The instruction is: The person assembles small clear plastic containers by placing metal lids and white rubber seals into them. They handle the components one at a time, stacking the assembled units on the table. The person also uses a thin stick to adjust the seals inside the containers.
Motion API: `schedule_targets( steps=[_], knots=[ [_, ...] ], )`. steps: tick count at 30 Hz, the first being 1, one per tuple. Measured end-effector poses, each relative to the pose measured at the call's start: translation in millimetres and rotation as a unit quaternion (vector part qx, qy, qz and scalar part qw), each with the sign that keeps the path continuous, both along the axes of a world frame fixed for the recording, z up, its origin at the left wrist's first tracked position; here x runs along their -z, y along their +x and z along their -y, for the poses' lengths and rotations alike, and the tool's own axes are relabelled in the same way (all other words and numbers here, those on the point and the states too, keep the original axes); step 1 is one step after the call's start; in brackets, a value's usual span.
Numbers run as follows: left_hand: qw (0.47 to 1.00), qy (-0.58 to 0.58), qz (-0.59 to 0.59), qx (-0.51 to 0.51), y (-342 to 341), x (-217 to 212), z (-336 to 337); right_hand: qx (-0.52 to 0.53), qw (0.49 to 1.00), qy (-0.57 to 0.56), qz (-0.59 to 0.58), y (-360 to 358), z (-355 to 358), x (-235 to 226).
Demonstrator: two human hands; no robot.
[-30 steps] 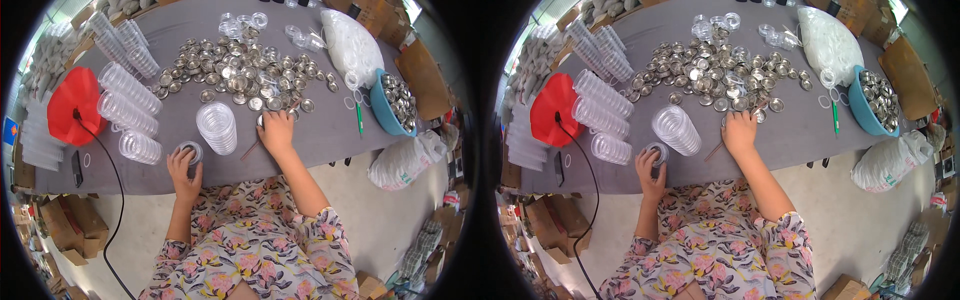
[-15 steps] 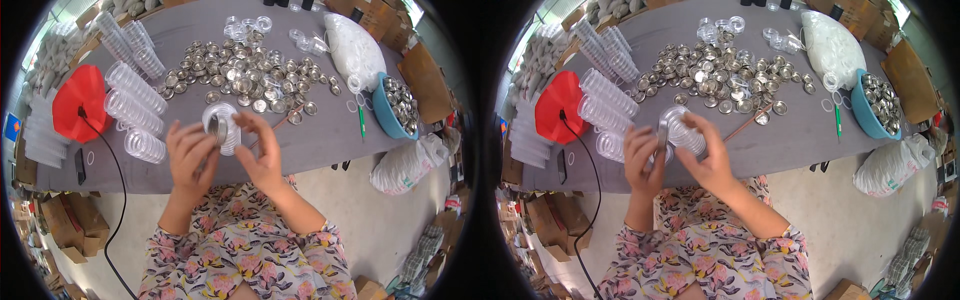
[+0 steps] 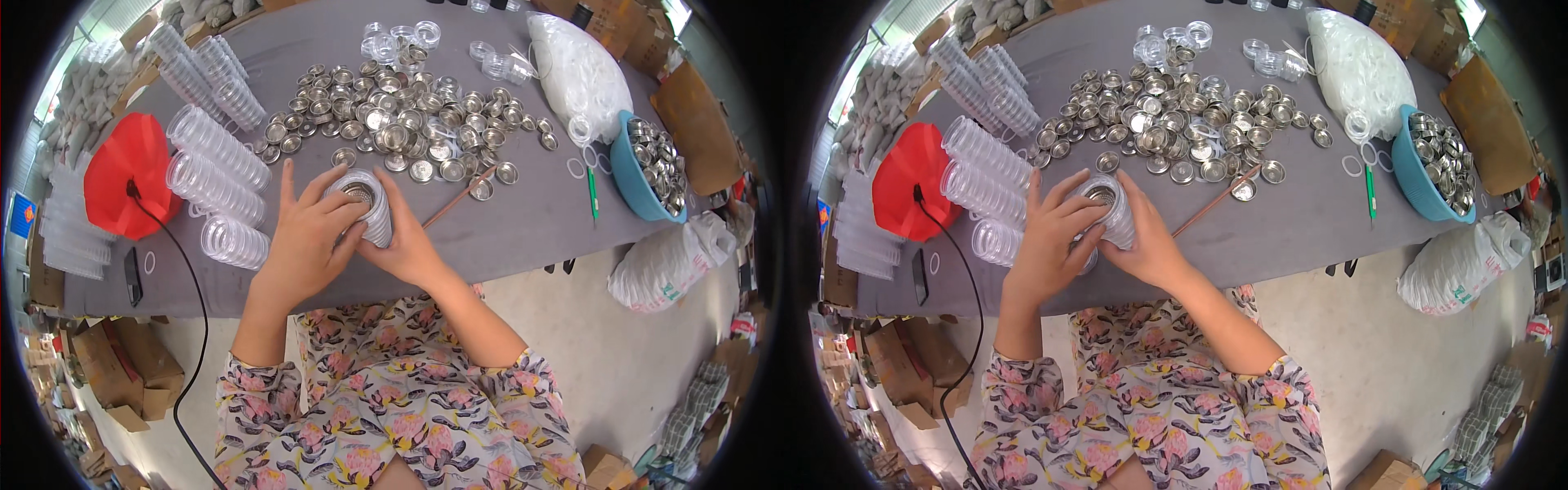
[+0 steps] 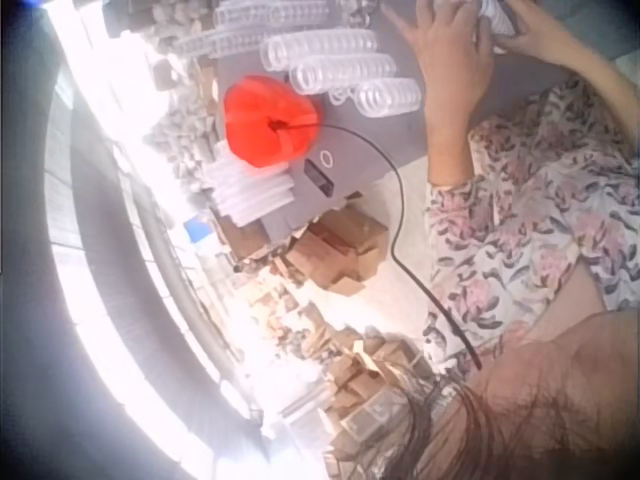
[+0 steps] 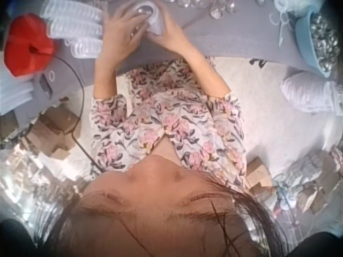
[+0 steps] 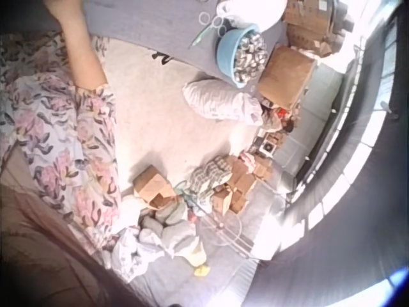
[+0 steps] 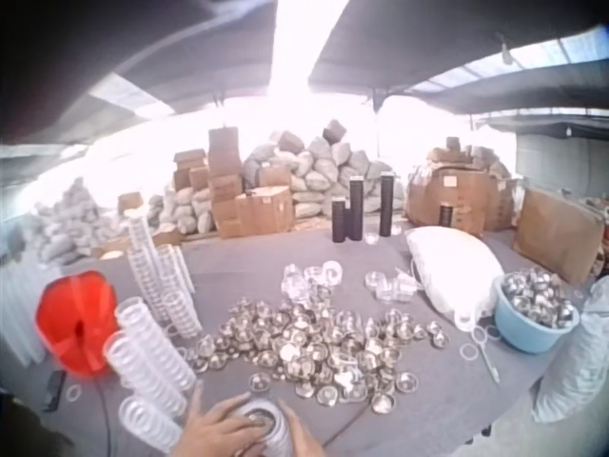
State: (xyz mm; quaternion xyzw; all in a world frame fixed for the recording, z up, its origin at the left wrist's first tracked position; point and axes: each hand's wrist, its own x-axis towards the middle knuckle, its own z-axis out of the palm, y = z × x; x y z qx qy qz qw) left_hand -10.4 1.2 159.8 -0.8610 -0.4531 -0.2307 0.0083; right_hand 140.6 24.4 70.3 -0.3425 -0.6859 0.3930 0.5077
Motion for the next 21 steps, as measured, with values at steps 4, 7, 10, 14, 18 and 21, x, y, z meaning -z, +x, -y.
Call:
schedule_targets(
  steps=[4,7,10,14,18,21],
  knots=[
    [0.999,-0.002,0.048,0.001,-2,11,-3,0.009,1.0,-0.011,0.009,-10,-7,1],
    [0.99,0.021,0.138,-0.009,-4,32,-4,0.022,0.999,0.012,0.021,-14,-10,9],
    [0.976,0.051,0.206,-0.04,2,42,-2,0.036,0.999,0.016,0.027,-15,-10,9],
    [0.972,0.04,0.231,-0.022,4,36,-8,0.054,0.997,0.042,0.018,-14,-12,8],
    [0.921,0.016,0.387,-0.037,-12,43,-16,0.043,0.998,0.028,0.048,-12,-10,5],
    [0.693,-0.071,0.712,-0.092,-29,54,-23,0.055,0.997,0.024,0.05,-13,-6,4]
  ],
)
